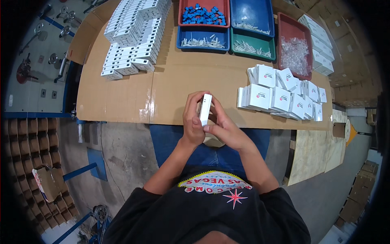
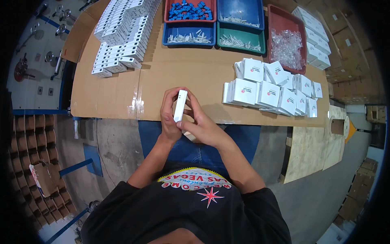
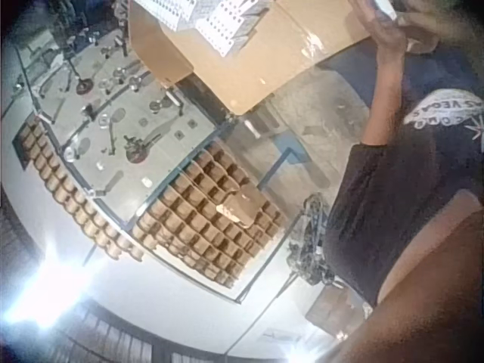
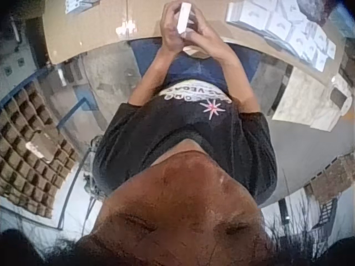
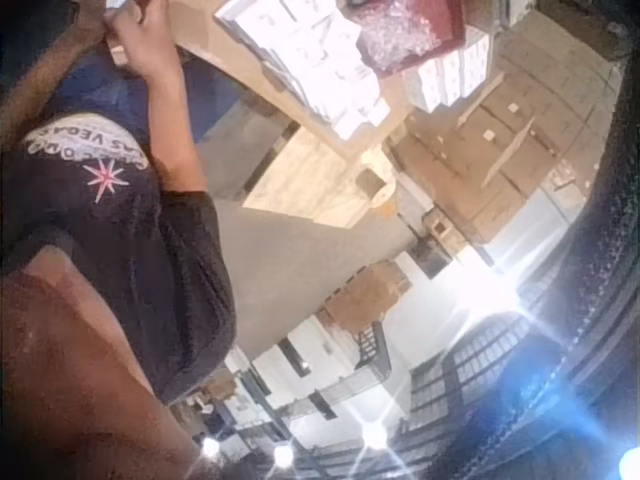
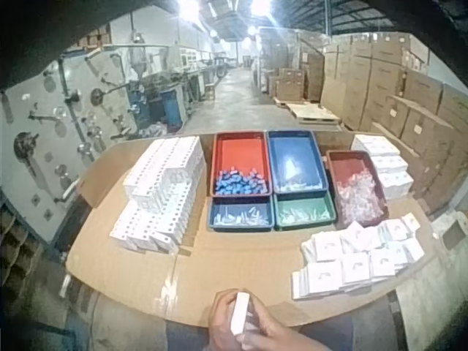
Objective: The person sits at a workbench and packs small hardware components into white boxes. They pick clear plastic bags from a red tray and fill them with white plastic pieces from a green tray and blue plastic pieces from a red tray. The person then places the filled bags into the white boxes and stacks them on the table.
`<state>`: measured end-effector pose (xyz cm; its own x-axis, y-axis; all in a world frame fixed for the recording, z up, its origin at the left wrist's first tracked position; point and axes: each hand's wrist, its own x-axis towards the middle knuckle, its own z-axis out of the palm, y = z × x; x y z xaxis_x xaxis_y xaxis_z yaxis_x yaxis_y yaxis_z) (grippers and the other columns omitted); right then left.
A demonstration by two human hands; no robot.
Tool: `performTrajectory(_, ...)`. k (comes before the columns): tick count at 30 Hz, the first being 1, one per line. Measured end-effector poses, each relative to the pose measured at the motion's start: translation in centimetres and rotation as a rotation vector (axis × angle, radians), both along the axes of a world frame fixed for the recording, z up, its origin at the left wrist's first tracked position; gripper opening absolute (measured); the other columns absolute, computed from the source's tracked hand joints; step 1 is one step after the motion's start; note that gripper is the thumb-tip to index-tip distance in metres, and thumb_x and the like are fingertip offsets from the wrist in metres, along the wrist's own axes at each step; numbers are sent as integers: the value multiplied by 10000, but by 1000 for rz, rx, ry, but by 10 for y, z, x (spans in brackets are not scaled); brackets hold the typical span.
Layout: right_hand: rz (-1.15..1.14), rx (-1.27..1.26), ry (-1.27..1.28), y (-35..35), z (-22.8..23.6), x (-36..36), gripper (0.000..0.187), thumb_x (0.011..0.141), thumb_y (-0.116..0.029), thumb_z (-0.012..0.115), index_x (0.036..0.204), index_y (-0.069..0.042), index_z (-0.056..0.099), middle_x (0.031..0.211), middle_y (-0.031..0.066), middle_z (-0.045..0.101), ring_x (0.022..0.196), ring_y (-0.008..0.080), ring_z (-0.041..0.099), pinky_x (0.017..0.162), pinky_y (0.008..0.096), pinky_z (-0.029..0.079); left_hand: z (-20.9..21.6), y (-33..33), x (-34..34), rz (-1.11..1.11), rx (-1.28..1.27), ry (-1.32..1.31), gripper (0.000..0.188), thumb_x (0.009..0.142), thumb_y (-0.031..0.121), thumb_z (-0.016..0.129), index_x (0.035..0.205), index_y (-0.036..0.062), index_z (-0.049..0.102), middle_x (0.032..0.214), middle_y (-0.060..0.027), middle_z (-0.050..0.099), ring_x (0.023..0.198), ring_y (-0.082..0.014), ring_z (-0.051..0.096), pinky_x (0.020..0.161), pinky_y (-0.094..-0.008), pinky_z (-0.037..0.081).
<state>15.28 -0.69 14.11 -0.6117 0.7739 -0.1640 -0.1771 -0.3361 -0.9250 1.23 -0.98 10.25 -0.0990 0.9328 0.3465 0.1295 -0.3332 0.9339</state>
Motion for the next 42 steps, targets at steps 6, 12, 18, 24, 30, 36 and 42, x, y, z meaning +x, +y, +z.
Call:
performTrajectory(6,-8,-113,9,-2,-4,0,921,880,-1,630,1571,-109,32,1420,173,425,1248,250,511,1018,368,438,-5,2,-4,-47,20,-41,1172,789,915,103,1251,-78,519,1221,-178,522,1122,-273,568,976,-388,454)
performTrajectory(12,-19,-116,-73,-6,-6,-4,888,867,-23,593,1543,-96,22,1350,150,455,1200,215,516,992,345,436,-1,-3,-5,-17,12,57,1135,828,883,100,1192,-84,570,1149,-209,570,1053,-302,610,925,-395,486)
performTrajectory(18,-30,-30,-61,-12,-1,-10,875,859,-42,571,1526,-94,6,1343,137,436,1209,200,486,1003,338,413,1,-7,-8,-2,57,72,1090,867,845,111,1177,-86,586,1131,-234,597,1022,-331,623,873,-392,505)
performTrajectory(24,6,-90,-37,-13,5,-10,881,851,-39,566,1524,-94,0,1338,131,405,1208,191,471,999,323,409,-9,-7,-12,-14,186,74,960,947,737,190,1161,-114,579,1141,-261,591,996,-352,638,836,-390,526)
performTrajectory(30,8,22,-68,-14,-3,-7,899,828,-26,562,1523,-91,-5,1344,145,370,1238,206,440,1017,326,387,-14,-11,-10,4,197,139,963,945,737,180,1153,-113,583,1125,-268,596,1005,-371,636,848,-399,521)
performTrajectory(36,20,-29,-104,-14,-4,-6,890,827,-29,556,1518,-89,-2,1378,162,339,1316,221,381,1058,333,347,-17,-13,-6,4,140,90,1070,870,841,148,1143,-92,594,1110,-230,609,1044,-332,622,904,-411,497)
performTrajectory(42,2,11,-115,-14,-11,-6,873,826,-34,556,1508,-103,15,1370,166,353,1318,227,388,1055,318,350,-23,-12,-4,7,227,85,960,939,745,196,1147,-107,588,1112,-268,601,1006,-372,633,852,-400,521)
